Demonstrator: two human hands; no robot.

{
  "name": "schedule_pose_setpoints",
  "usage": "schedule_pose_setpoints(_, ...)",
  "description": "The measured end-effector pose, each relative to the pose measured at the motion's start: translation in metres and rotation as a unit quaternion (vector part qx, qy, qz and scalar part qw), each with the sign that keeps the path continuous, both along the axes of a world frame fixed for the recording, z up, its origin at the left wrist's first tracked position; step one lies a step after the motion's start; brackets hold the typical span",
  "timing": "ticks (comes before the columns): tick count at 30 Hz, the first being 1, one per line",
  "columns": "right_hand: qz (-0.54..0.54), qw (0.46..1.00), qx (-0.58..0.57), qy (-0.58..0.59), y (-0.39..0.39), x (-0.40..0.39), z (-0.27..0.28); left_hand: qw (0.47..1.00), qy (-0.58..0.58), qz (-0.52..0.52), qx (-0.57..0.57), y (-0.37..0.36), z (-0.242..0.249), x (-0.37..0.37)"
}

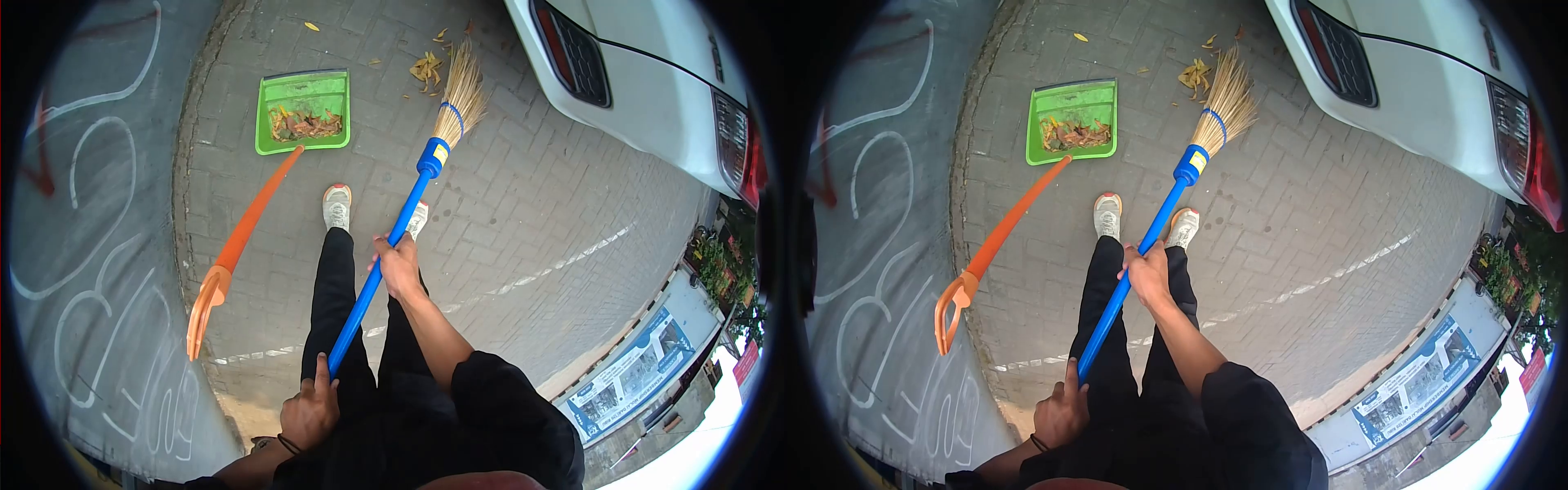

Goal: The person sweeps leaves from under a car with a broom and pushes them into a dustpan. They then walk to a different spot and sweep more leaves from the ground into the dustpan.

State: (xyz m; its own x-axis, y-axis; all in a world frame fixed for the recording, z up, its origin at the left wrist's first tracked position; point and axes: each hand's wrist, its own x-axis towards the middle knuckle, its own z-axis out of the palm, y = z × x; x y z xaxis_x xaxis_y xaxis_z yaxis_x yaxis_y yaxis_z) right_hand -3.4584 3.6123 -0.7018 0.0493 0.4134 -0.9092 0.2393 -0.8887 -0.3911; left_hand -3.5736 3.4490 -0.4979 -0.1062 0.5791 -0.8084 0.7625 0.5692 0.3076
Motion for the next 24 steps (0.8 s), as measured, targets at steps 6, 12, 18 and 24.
schedule_pose_setpoints(6,-0.052,0.993,0.079,-0.070,0.069,0.053,-0.042,0.993,-0.025,-0.046,0.108,0.054,-0.063,0.016)
schedule_pose_setpoints(12,-0.002,0.999,0.004,-0.036,0.091,0.050,-0.091,0.997,0.014,-0.004,0.077,0.092,-0.075,0.036)
schedule_pose_setpoints(18,0.047,0.999,0.002,-0.003,-0.018,-0.045,-0.029,1.000,0.014,0.023,-0.006,-0.015,-0.018,-0.020)
schedule_pose_setpoints(24,-0.002,0.994,0.073,-0.075,0.023,-0.016,-0.018,0.998,-0.028,0.020,0.054,0.001,-0.037,-0.012)
